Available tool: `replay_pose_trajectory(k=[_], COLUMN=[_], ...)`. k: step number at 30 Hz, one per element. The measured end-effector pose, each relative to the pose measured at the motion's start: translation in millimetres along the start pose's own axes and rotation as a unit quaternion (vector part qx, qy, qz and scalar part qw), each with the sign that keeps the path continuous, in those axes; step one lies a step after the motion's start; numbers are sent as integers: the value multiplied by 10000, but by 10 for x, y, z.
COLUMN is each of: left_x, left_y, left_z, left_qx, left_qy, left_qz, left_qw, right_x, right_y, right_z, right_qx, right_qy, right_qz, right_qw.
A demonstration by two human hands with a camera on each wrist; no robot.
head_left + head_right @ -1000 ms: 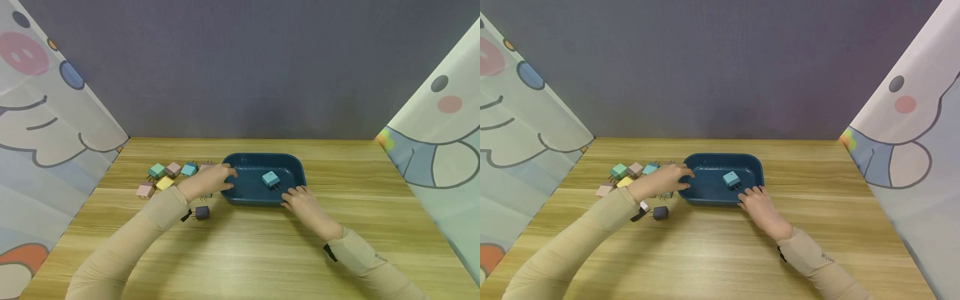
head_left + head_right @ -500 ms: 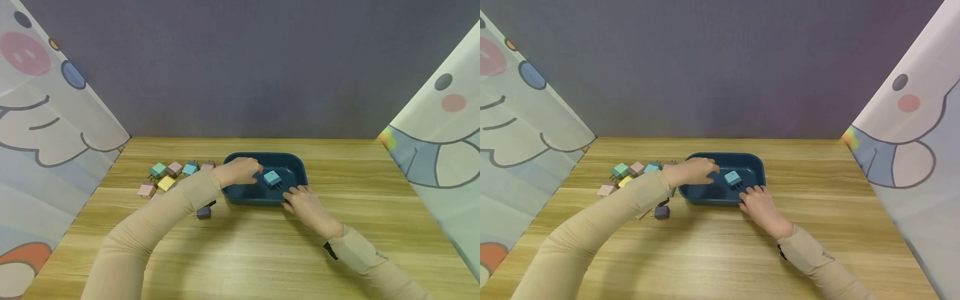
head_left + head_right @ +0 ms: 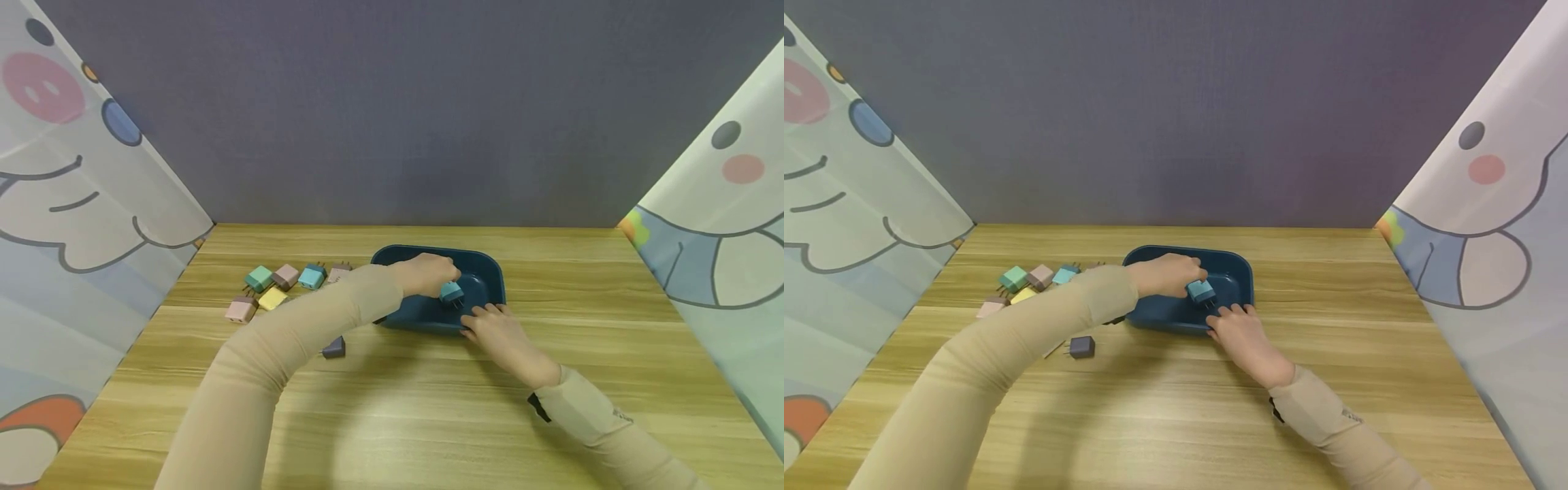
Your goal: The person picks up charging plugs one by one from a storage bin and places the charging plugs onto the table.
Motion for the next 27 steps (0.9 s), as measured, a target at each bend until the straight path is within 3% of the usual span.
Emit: replay_pose_trajectory(k=[8, 15, 27], left_x=[130, 201, 316], left_y=[76, 90, 148], left_z=[59, 119, 233], left_qx=[-228, 48, 434], left_qy=[-254, -445, -677], left_qz=[-94, 34, 183], left_qw=[9994, 9990, 9966], right_x=[6, 0, -13], right_y=[11, 38, 50], right_z=[8, 23, 11], right_qx=[56, 102, 103], right_qy=[-185, -504, -463], right_qz=[-61, -230, -389], right_qw=[9998, 9984, 9981])
Point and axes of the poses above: each hand's wrist, its own x-axis towards the middle knuckle, its own z-axis out of the palm, y = z × x, the point moved 4 cm from there along x, towards the middle knuckle, and after that the axes turned 14 degrees about y, right-handed, at the moved point
